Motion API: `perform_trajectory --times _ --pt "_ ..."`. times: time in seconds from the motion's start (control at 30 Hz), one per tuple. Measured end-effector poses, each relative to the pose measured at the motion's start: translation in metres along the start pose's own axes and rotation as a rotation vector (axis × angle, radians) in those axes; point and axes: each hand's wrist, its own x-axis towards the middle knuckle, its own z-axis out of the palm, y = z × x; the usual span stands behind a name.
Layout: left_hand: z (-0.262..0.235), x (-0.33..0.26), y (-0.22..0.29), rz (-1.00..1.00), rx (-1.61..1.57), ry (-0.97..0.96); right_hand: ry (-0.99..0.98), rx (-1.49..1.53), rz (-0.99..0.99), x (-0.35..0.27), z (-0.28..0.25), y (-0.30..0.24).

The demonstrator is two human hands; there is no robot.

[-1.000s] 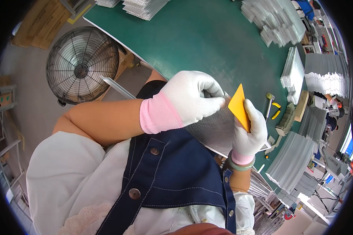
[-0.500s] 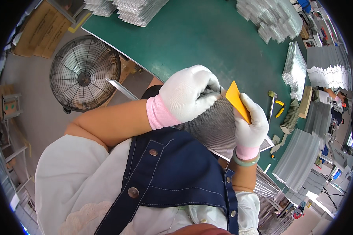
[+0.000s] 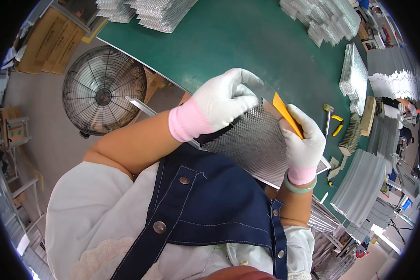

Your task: The person assembles air filters by placing a mesh sheet onto a plastic frame and securing it with white plastic strips. They use a yellow scraper to press the mesh into the frame and a hot glue gun to seal the edges. The completed units are stacked on the table.

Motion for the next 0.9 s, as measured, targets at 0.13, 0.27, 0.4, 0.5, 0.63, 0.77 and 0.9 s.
perform_trajectory --times 0.13,0.27,0.4,0.5,0.63,0.77,0.9 --pt "-0.002 -0.003 0.0 0.01 0.069 0.011 -0.011 0.021 0.058 0.004 0.0 0.002" --pt "0.005 -0.002 0.006 0.014 0.214 0.014 -0.01 0.087 0.079 0.002 0.005 0.002" --pt "0.011 0.003 -0.015 0.058 0.087 0.133 0.013 -0.192 -0.191 0.0 0.011 0.0" --pt "0.006 0.012 -0.019 0.093 0.068 0.049 -0.002 -0.33 -0.306 -0.001 0.008 -0.001" --pt "-0.018 0.018 0.006 0.021 0.324 -0.254 -0.031 -0.301 -0.283 0.007 0.009 0.012" --pt "-0.015 0.023 -0.011 0.136 0.552 -0.087 0.013 -0.185 -0.378 0.023 0.02 0.036" --pt "-0.02 0.036 -0.038 0.041 0.477 0.042 0.391 -0.365 -0.172 0.025 -0.009 0.082"
